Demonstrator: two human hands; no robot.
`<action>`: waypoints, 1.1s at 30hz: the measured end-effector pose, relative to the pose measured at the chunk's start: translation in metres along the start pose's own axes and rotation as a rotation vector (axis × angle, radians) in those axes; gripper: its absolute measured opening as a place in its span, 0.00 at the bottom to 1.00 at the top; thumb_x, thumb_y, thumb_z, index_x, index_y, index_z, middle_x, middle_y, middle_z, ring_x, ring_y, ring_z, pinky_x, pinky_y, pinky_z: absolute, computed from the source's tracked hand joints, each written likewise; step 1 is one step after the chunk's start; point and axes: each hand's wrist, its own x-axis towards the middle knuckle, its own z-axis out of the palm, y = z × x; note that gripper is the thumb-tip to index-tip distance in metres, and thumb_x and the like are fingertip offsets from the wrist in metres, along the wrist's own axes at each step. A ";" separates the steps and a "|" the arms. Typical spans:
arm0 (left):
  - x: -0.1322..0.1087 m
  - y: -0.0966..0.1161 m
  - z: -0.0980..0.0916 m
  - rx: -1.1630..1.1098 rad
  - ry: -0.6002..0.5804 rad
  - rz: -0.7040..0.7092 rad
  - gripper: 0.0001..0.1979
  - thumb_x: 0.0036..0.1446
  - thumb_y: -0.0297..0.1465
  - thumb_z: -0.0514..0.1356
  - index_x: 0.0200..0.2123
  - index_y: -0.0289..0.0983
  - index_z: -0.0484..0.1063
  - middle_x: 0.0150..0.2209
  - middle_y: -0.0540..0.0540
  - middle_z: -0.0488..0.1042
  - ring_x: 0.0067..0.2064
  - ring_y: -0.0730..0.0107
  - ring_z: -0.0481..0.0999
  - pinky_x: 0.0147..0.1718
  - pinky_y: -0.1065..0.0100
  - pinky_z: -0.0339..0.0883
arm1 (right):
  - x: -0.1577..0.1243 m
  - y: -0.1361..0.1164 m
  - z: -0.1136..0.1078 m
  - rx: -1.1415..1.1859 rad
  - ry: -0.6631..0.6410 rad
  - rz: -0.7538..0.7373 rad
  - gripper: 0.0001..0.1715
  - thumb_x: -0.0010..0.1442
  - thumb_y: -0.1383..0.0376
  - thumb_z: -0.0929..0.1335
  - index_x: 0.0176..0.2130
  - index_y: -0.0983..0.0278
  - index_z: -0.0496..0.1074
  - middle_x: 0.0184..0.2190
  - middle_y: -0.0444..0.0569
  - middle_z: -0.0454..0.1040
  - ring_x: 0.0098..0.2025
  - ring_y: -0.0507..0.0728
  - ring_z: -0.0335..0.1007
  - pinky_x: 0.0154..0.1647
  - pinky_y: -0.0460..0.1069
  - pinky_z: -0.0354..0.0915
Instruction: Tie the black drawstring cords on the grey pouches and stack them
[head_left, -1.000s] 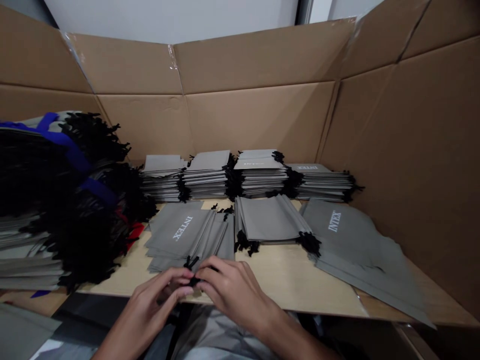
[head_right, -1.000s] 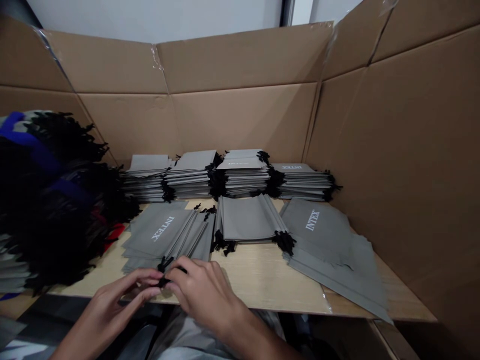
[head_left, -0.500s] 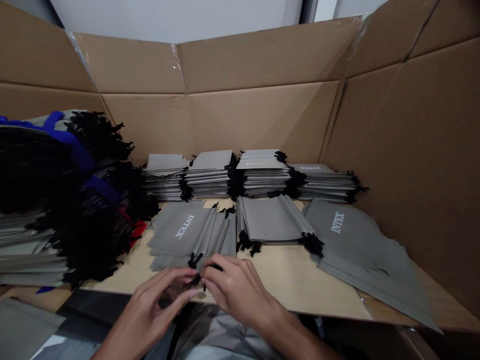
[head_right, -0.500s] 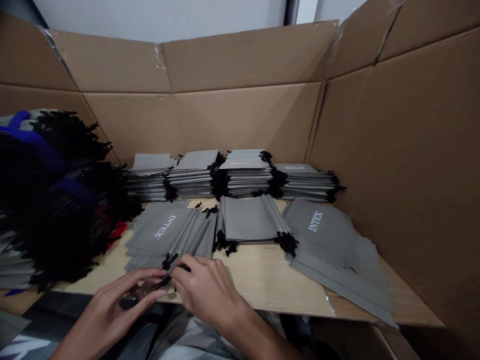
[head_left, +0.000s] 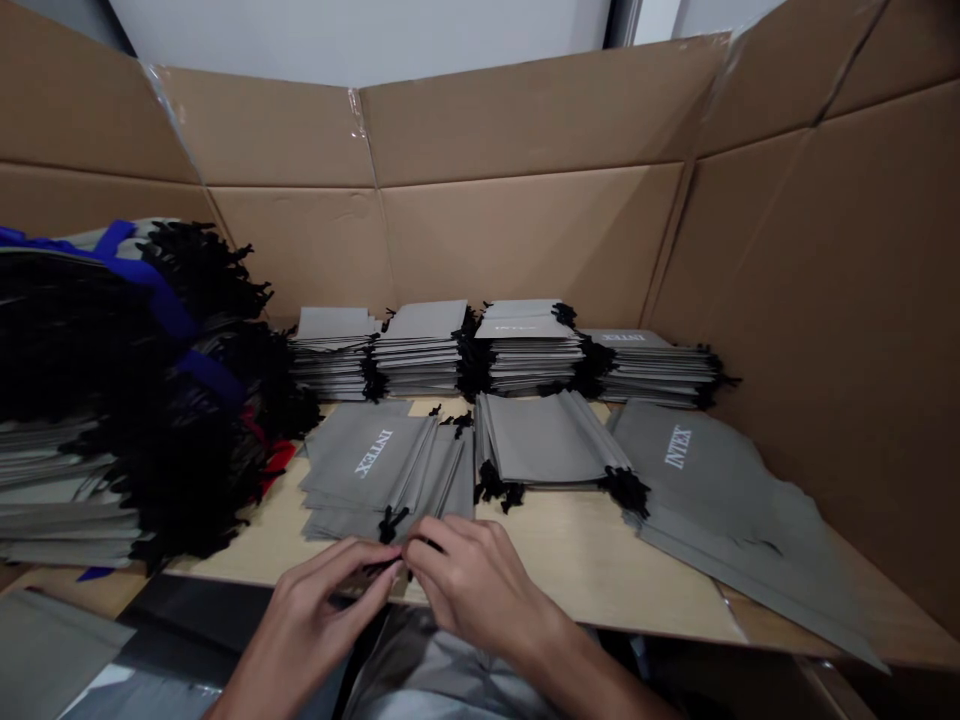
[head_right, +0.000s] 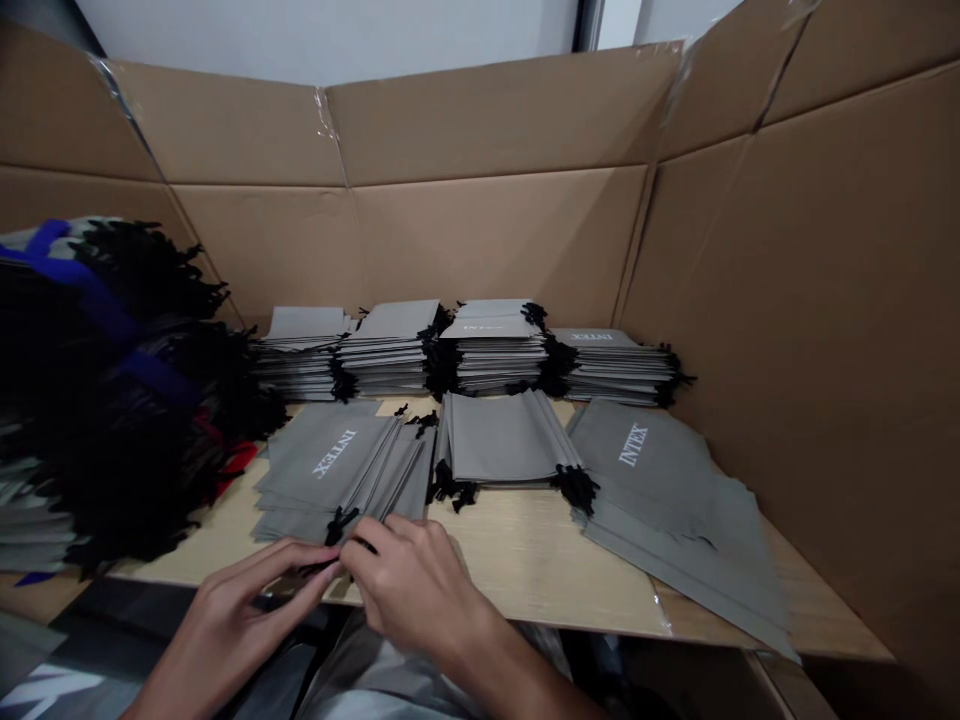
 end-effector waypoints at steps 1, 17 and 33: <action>0.000 0.000 0.000 0.000 0.005 0.001 0.05 0.68 0.31 0.69 0.44 0.44 0.87 0.34 0.52 0.87 0.32 0.70 0.88 0.34 0.80 0.81 | 0.000 0.000 0.000 0.008 0.000 0.002 0.05 0.74 0.69 0.69 0.44 0.58 0.73 0.45 0.42 0.82 0.37 0.55 0.76 0.31 0.53 0.59; 0.000 -0.006 -0.016 -0.070 -0.009 -0.138 0.07 0.65 0.37 0.72 0.45 0.45 0.88 0.39 0.51 0.91 0.34 0.67 0.91 0.36 0.79 0.83 | 0.002 0.000 -0.004 0.073 0.060 0.052 0.06 0.76 0.67 0.68 0.43 0.59 0.73 0.42 0.43 0.81 0.36 0.55 0.76 0.32 0.52 0.57; -0.005 -0.009 0.001 -0.020 -0.010 -0.077 0.10 0.67 0.39 0.71 0.50 0.46 0.88 0.44 0.48 0.90 0.42 0.62 0.92 0.43 0.74 0.84 | 0.001 -0.002 -0.001 0.039 0.059 0.016 0.06 0.77 0.66 0.69 0.43 0.59 0.73 0.42 0.42 0.82 0.37 0.55 0.77 0.32 0.52 0.59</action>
